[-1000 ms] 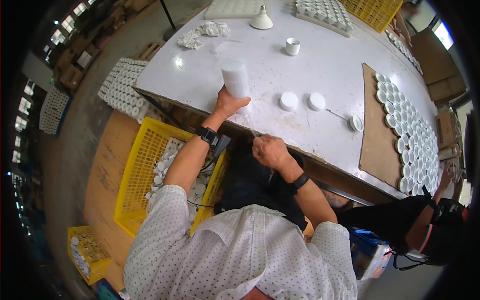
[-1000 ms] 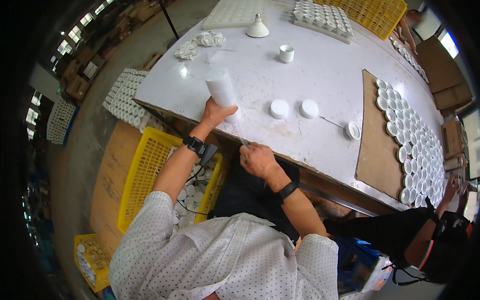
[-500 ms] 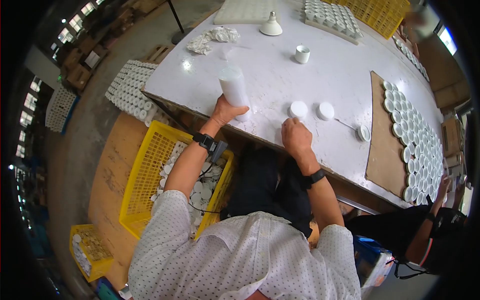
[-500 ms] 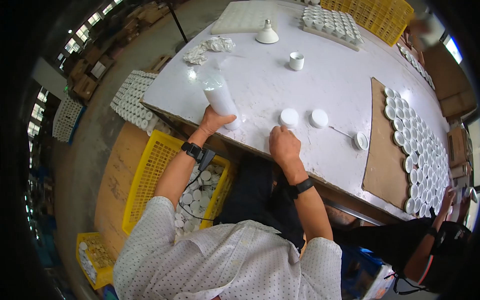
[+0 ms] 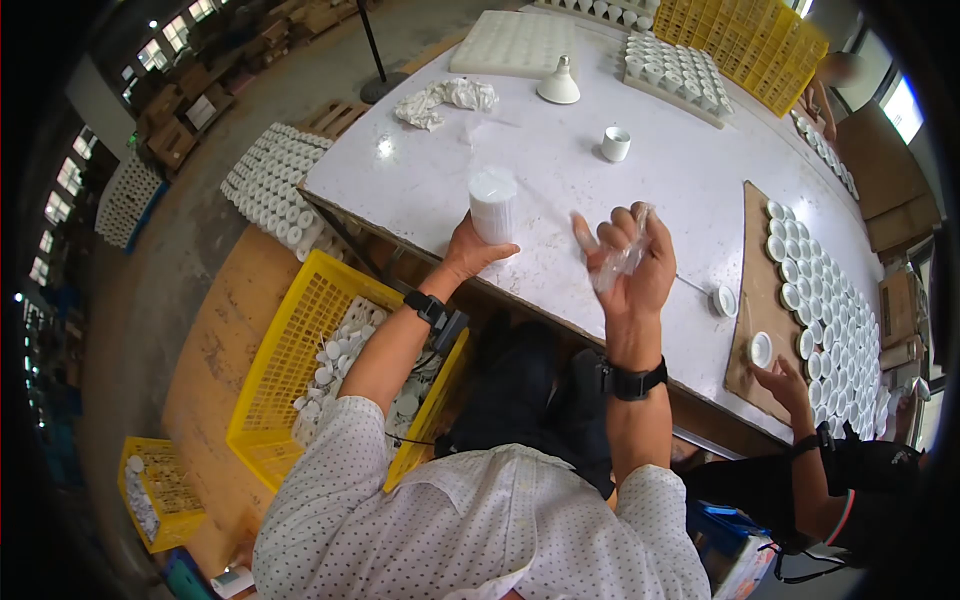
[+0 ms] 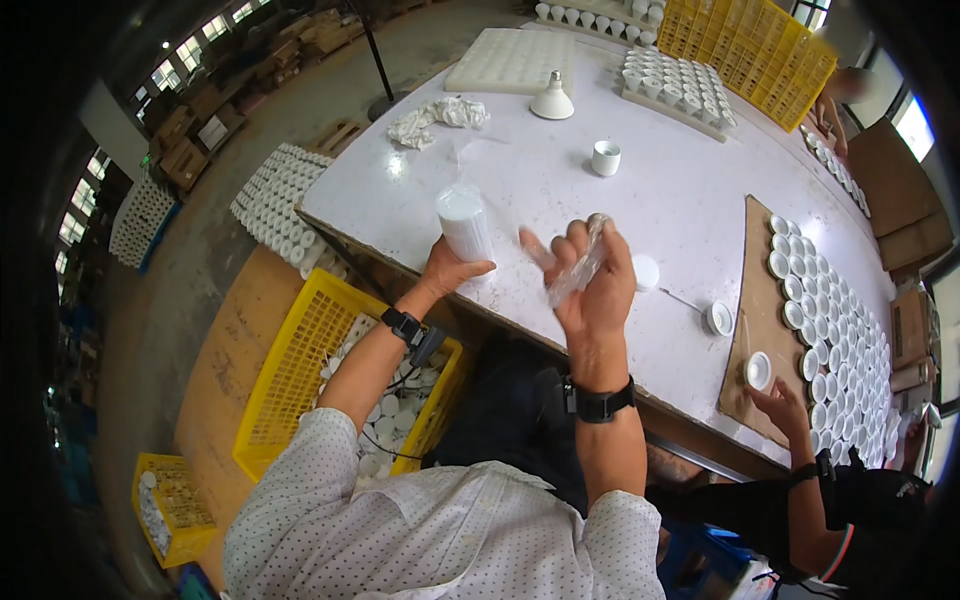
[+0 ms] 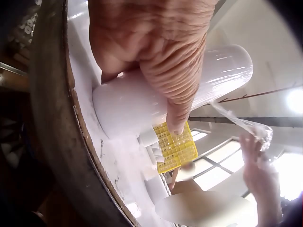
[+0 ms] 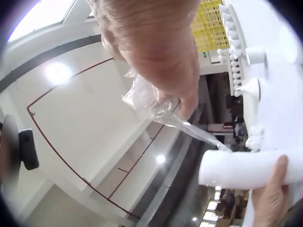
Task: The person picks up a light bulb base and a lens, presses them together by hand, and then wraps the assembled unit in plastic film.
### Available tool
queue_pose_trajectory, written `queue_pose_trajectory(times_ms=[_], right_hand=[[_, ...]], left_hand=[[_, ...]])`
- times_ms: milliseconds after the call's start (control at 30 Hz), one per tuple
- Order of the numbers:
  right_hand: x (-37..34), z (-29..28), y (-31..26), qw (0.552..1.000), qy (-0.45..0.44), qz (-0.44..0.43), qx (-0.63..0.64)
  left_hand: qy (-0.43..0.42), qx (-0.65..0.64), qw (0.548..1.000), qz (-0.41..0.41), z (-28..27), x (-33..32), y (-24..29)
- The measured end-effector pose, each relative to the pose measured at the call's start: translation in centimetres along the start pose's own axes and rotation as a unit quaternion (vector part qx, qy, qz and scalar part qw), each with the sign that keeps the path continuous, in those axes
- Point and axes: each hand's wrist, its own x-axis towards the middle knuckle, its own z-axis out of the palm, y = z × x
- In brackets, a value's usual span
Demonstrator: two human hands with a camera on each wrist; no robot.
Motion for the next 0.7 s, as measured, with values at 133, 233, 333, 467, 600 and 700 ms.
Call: queue_pose_trajectory(times_ms=[133,233,333,467,600,700], right_hand=[[-3.0,2.4,1.4,0.993,-0.031,0.087,-0.073],[-4.7,1.9,2.8,0.921,0.074,0.119,-0.363],[-4.7,-3.4,4.7,0.624,-0.062,-0.215,-0.749],[-6.5,-3.3,4.3,0.602,-0.067,-0.089,-0.791],[-7.4,-2.8,5.0,0.66,-0.023,-0.026,-0.751],[-7.7,-2.0,6.0,0.736,-0.025,0.021,-0.676]], left_hand=[[0.041,0.003,0.999,-0.013,0.9,0.2,-0.8],[0.084,0.033,0.996,-0.023,1.4,0.1,-1.3],[0.113,0.038,0.992,-0.026,1.8,-0.1,-0.6],[0.121,0.056,0.991,-0.023,2.1,-0.4,-0.1],[0.131,0.062,0.989,-0.015,2.3,-0.7,0.3],[0.148,0.059,0.986,-0.049,2.6,-0.4,0.9]])
